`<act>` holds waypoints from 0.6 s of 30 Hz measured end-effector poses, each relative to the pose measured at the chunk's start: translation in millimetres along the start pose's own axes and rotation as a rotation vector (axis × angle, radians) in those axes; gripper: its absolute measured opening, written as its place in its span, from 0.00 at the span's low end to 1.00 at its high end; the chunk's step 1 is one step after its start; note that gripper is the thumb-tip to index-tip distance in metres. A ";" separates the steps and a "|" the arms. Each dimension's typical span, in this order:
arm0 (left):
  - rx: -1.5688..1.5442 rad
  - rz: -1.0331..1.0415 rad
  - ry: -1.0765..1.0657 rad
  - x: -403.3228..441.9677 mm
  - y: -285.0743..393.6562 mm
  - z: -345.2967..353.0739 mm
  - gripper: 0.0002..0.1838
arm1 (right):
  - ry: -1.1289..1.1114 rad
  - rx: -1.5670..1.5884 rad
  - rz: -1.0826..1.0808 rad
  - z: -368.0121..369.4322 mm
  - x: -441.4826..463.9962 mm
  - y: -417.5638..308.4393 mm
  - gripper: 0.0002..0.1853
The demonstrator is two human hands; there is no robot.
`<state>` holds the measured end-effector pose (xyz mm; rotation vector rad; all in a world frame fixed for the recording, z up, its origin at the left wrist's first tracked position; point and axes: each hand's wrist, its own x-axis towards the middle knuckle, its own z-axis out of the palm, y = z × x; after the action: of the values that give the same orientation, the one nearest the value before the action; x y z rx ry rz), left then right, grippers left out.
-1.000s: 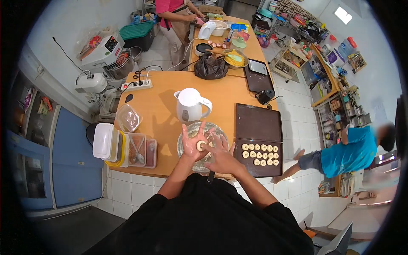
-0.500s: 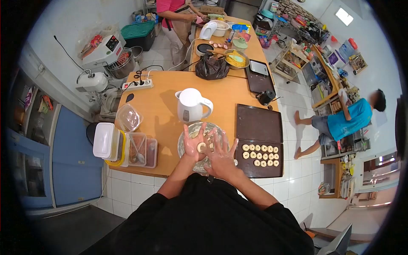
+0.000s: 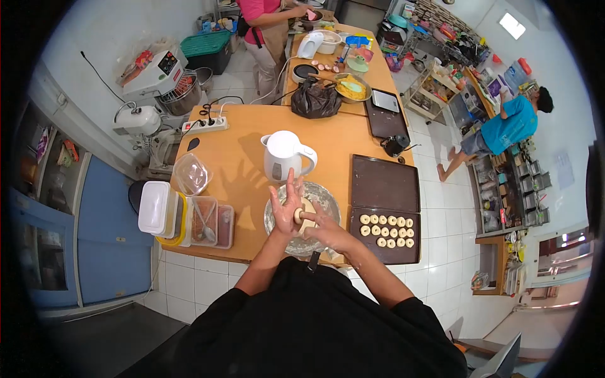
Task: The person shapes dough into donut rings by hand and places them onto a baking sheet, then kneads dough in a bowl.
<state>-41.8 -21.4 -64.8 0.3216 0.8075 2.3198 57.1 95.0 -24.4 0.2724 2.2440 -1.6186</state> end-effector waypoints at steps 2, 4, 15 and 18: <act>0.072 0.045 0.007 3.0 -6.6 -6.6 0.54 | -0.049 0.302 0.036 -0.5 4.2 7.5 0.36; 0.143 0.088 0.009 4.5 -6.2 -7.3 0.54 | -0.084 0.556 0.028 -2.4 1.9 2.6 0.34; -0.626 -0.463 -0.014 -10.4 -4.5 -26.9 0.51 | 0.222 -1.220 -0.476 -6.0 -6.9 -17.1 0.40; -0.609 -0.450 -0.037 -9.9 -7.7 -27.9 0.50 | 0.183 -1.245 -0.460 -6.0 -7.4 -20.2 0.39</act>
<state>-42.1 -36.3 -91.5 -0.0824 0.1048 1.9971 55.6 94.5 -2.2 -0.4655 3.0923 -0.0649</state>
